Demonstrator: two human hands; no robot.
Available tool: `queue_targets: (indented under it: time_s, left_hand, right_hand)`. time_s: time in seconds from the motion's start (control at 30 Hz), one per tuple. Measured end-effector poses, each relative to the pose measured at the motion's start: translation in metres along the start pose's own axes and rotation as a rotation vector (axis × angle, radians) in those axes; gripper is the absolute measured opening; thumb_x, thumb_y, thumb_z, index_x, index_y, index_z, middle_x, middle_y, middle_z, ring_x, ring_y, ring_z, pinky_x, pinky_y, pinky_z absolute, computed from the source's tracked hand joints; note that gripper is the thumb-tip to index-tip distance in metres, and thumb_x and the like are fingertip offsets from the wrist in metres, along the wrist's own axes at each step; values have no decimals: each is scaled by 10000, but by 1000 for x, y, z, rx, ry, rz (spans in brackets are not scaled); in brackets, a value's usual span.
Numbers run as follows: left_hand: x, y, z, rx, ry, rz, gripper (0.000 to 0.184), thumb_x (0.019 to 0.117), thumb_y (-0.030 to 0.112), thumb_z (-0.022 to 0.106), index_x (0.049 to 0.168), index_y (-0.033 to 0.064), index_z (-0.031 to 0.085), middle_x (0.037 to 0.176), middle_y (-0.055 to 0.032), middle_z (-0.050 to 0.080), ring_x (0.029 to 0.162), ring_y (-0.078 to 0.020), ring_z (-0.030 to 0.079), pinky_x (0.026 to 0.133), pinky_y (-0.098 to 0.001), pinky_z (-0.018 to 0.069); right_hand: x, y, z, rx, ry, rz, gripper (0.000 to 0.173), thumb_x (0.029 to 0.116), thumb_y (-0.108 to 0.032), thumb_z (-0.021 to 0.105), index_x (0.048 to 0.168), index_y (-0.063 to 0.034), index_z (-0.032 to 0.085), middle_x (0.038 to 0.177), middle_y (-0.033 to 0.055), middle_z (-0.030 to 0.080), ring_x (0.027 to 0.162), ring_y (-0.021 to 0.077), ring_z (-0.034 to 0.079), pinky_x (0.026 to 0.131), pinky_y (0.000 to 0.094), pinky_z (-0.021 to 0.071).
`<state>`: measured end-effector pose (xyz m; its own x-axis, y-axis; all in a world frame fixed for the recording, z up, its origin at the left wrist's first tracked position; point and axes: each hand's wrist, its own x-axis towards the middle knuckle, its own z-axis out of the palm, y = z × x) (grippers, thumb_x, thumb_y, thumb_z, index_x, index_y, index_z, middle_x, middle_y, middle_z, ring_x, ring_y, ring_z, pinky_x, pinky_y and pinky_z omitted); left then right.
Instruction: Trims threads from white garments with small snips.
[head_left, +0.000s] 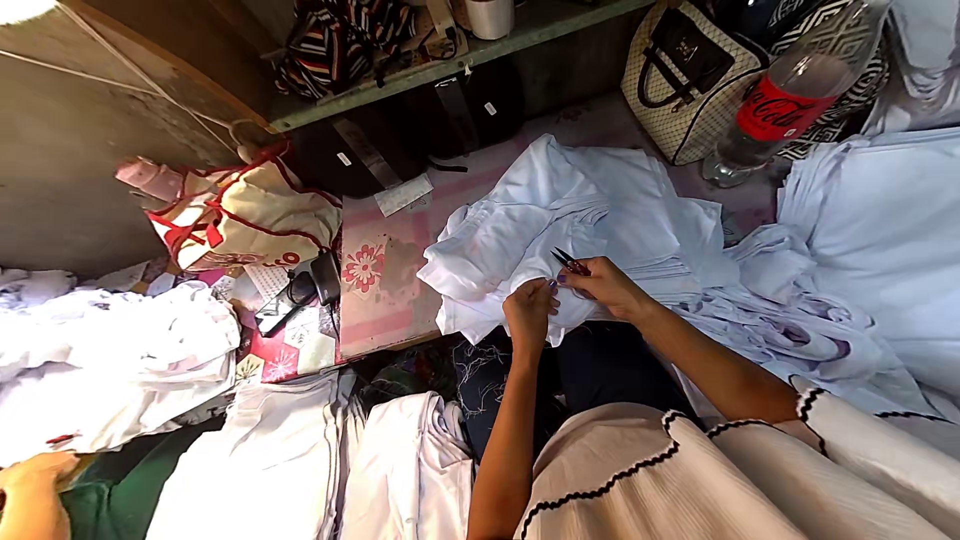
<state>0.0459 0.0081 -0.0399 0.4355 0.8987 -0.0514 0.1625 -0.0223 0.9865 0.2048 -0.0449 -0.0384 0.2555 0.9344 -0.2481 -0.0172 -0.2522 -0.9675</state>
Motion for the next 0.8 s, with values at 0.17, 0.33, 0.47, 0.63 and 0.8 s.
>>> queue_targets:
  time_s: [0.17, 0.33, 0.47, 0.63, 0.8]
  left_hand:
    - [-10, 2, -11, -157, -48, -60, 153, 982, 24, 633, 1077, -90, 671, 834, -68, 741, 681, -113, 716, 650, -278, 619]
    - [0, -7, -3, -266, -3, 1, 81, 967, -35, 620, 970, -83, 685, 736, -63, 725, 602, -112, 695, 612, -270, 615]
    - [-6, -7, 0, -306, -28, -57, 91, 1000, -20, 574, 980, -68, 649, 714, -46, 701, 588, -107, 679, 594, -263, 602]
    - [-11, -2, -4, -119, -9, -21, 223, 999, 57, 621, 1150, -107, 629, 943, -134, 730, 766, -156, 738, 717, -318, 637]
    - [-2, -4, -2, -110, -17, 35, 120, 983, 1, 618, 942, -77, 698, 719, -51, 720, 592, -95, 692, 616, -266, 618]
  right_hand:
    - [-5, -1, -6, -19, -41, -18, 145, 997, -132, 646, 891, -34, 655, 656, -70, 502, 549, -11, 416, 543, 175, 362]
    - [-5, -1, -3, -251, -13, -163, 159, 1001, -156, 644, 963, -8, 687, 699, -18, 546, 613, 21, 463, 607, 211, 407]
    - [-11, -1, 3, -559, 83, -331, 268, 1024, -199, 599, 1119, 11, 735, 867, 162, 724, 784, 282, 685, 761, 492, 541]
    - [-6, -6, 2, -392, 50, -247, 184, 1015, -142, 621, 1042, 8, 723, 774, 68, 641, 675, 102, 543, 665, 297, 468]
    - [-6, -11, 2, -203, 4, -98, 176, 1035, -139, 599, 1019, 2, 703, 738, 2, 572, 637, 31, 485, 629, 223, 430]
